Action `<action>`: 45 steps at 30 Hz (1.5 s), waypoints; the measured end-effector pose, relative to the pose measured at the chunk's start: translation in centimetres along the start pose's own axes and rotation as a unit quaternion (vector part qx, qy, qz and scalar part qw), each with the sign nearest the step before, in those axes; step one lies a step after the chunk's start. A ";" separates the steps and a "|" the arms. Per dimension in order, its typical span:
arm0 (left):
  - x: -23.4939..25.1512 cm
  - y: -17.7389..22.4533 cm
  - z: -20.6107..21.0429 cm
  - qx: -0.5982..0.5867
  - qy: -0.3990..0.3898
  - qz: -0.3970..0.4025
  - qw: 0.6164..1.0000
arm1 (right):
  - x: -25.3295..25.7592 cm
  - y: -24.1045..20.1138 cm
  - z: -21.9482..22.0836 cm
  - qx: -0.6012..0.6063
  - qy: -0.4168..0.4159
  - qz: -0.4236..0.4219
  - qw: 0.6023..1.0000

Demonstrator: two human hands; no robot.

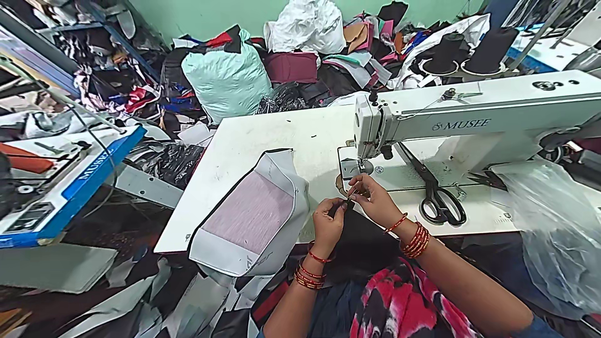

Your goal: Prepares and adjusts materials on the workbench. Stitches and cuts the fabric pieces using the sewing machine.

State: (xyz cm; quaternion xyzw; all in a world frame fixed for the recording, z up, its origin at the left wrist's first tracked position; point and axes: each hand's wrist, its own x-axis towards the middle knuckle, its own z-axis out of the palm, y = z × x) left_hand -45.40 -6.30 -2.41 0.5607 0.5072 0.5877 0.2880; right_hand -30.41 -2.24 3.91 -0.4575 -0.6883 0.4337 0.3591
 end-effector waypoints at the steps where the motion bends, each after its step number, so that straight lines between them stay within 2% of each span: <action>1: 0.0 0.0 0.0 -0.002 0.001 -0.001 1.000 | 0.0 0.0 0.0 -0.003 0.001 0.000 1.000; 11: -0.1 0.1 0.0 -0.013 -0.001 -0.002 1.000 | -0.1 -0.3 0.2 -0.023 -0.022 0.014 0.999; 17: -0.1 0.1 0.0 -0.020 0.006 -0.013 1.000 | -0.5 -0.3 0.6 -0.060 -0.001 -0.005 0.998; 24: 0.0 0.1 -0.1 -0.091 -0.012 -0.030 0.995 | -0.7 0.0 0.4 0.076 0.037 0.098 0.992; 34: 0.1 -0.2 -0.2 -0.086 -0.036 -0.014 0.996 | -1.3 0.3 2.2 0.209 0.110 0.132 0.963; 37: 0.3 -0.2 -0.2 -0.069 -0.053 0.002 0.996 | -1.3 0.5 1.9 0.192 0.097 0.121 0.969; 41: 0.4 -0.3 -0.1 -0.038 -0.057 0.036 0.997 | -1.0 0.4 1.3 0.108 0.066 0.101 0.987; 45: 0.5 -0.2 -0.1 -0.055 -0.043 -0.001 0.998 | -0.7 -0.2 1.3 0.010 0.055 0.063 0.996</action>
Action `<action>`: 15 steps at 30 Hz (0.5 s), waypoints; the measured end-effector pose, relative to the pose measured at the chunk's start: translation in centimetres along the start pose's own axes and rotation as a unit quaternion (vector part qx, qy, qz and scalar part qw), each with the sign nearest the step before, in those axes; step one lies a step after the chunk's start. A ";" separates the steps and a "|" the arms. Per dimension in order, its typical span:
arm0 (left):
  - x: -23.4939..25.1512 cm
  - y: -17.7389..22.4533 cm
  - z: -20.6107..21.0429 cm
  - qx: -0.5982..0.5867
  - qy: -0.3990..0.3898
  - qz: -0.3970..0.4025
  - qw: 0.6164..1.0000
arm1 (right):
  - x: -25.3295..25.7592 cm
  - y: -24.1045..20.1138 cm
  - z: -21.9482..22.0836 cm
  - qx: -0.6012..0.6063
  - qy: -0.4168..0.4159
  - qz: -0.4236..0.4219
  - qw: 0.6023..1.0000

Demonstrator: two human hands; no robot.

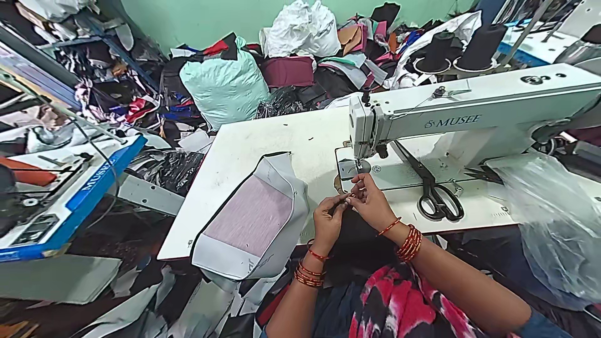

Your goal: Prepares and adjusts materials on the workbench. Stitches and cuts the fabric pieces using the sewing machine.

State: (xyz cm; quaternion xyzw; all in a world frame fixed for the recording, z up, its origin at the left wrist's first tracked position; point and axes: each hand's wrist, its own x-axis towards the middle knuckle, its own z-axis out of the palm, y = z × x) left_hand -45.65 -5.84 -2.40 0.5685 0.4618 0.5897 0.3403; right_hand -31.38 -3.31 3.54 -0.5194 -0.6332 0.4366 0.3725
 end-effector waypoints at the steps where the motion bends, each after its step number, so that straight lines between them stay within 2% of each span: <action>1: 0.0 0.0 0.0 -0.009 0.002 -0.013 1.000 | 0.0 -0.1 0.0 -0.017 0.002 -0.022 1.000; 5: 0.2 0.6 -0.2 -0.031 0.005 -0.068 0.997 | 0.0 0.8 0.0 -0.024 0.033 -0.204 0.978; 6: 0.3 0.7 -0.2 -0.040 0.005 -0.080 0.996 | -0.1 1.0 0.0 -0.024 0.057 -0.220 0.974; 8: 0.3 1.1 -0.3 -0.058 0.004 -0.098 0.993 | -0.6 1.2 -0.3 -0.026 0.078 -0.150 0.985; 11: 0.4 1.2 -0.4 -0.077 0.006 -0.108 0.991 | -1.1 1.7 -0.6 -0.007 0.001 0.027 1.000; 13: 0.4 1.2 -0.4 -0.083 0.008 -0.113 0.990 | -1.3 2.3 -0.1 -0.010 -0.027 0.069 0.997; 15: 0.4 1.1 -0.5 -0.085 0.007 -0.115 0.990 | -1.5 2.1 0.3 -0.015 -0.025 0.075 0.997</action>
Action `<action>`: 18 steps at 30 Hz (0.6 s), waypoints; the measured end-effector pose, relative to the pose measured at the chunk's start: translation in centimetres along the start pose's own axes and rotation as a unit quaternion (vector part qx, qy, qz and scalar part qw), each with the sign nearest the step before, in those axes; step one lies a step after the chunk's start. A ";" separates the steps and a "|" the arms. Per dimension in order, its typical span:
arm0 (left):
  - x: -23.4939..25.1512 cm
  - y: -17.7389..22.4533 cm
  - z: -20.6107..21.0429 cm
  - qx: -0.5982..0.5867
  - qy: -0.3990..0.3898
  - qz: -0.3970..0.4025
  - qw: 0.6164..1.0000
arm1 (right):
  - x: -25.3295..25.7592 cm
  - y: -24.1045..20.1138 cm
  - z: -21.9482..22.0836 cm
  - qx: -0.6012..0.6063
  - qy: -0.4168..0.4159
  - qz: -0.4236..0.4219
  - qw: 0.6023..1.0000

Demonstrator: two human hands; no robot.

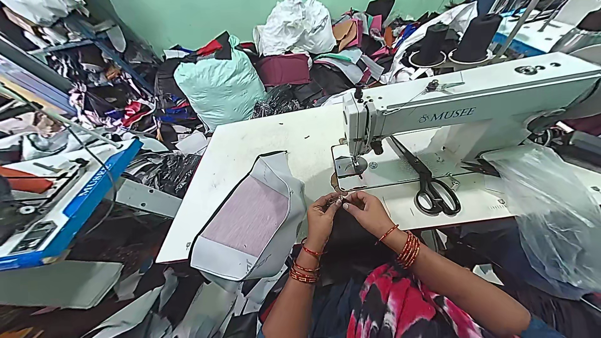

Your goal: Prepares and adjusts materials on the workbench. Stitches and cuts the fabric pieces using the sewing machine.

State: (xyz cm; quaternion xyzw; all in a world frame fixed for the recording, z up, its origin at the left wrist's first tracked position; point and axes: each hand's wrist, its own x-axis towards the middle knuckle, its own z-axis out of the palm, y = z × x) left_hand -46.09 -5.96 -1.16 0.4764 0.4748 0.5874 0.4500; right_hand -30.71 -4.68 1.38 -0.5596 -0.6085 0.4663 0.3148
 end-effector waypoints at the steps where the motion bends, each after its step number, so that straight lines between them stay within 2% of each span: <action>1: 0.0 0.0 0.0 -0.001 0.000 -0.003 1.000 | -0.1 -0.1 0.2 0.001 0.008 -0.003 1.000; 12: 0.2 0.3 -0.5 -0.016 -0.003 -0.034 0.999 | -0.2 1.4 2.1 0.039 0.063 -0.115 0.991; 18: 0.2 0.1 -0.5 -0.023 -0.003 -0.023 0.999 | -0.2 1.5 2.1 0.031 0.048 -0.123 0.991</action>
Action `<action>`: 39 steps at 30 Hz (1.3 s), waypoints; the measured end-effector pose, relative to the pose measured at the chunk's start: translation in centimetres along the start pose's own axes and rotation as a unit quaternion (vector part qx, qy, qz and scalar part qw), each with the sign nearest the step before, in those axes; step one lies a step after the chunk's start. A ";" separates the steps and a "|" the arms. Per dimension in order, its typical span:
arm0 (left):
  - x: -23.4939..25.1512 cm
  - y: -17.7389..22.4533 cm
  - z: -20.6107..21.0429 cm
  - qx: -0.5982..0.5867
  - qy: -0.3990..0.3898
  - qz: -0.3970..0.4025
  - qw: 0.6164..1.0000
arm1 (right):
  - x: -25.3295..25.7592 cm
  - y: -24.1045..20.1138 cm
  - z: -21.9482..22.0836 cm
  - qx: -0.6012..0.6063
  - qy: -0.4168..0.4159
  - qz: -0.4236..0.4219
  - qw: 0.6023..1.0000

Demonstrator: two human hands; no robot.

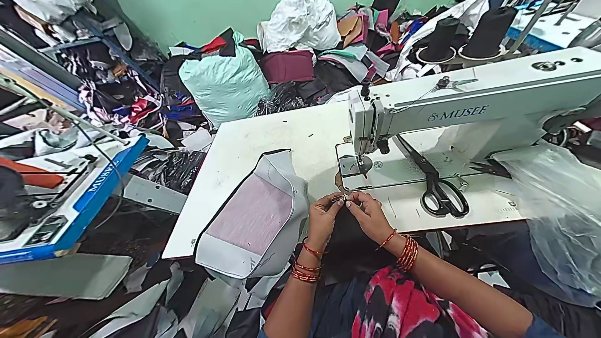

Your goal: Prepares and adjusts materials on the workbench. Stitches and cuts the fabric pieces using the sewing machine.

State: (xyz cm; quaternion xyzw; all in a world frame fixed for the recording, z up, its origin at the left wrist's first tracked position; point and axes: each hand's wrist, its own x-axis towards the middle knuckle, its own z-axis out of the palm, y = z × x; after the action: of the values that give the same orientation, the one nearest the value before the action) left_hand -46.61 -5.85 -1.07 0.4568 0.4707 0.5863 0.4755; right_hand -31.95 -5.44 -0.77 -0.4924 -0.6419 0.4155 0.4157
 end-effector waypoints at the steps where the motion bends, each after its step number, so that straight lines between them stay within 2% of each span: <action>1: 0.0 -0.1 0.0 -0.002 -0.004 0.005 1.000 | 0.1 -0.1 -0.1 -0.001 -0.007 0.005 1.000; 11: 0.2 -0.8 -0.8 -0.001 -0.070 0.076 0.995 | 1.4 -1.7 -1.8 -0.010 -0.140 0.089 0.986; 17: 0.2 -0.8 -0.6 0.075 -0.079 0.125 0.986 | 2.2 -1.7 -2.5 0.009 -0.177 0.117 0.977; 26: 0.1 -1.0 -0.7 0.101 -0.082 0.148 0.980 | 2.6 -1.8 -3.4 0.127 -0.146 0.146 0.970; 30: 0.2 -1.2 -0.8 0.103 -0.078 0.146 0.981 | 2.6 -1.9 -3.0 0.126 -0.125 0.153 0.972; 34: 0.3 -1.2 -0.8 0.086 -0.071 0.111 0.988 | 2.3 -1.4 -2.2 0.098 -0.088 0.141 0.981; 39: 0.4 -1.0 -1.0 0.072 -0.074 0.085 0.991 | 1.9 -1.2 -2.4 0.078 -0.093 0.117 0.986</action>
State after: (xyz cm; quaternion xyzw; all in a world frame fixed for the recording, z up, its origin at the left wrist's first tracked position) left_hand -47.48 -5.49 -2.15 0.5702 0.4351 0.5537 0.4230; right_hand -30.35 -3.47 1.34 -0.4891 -0.5818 0.5541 0.3396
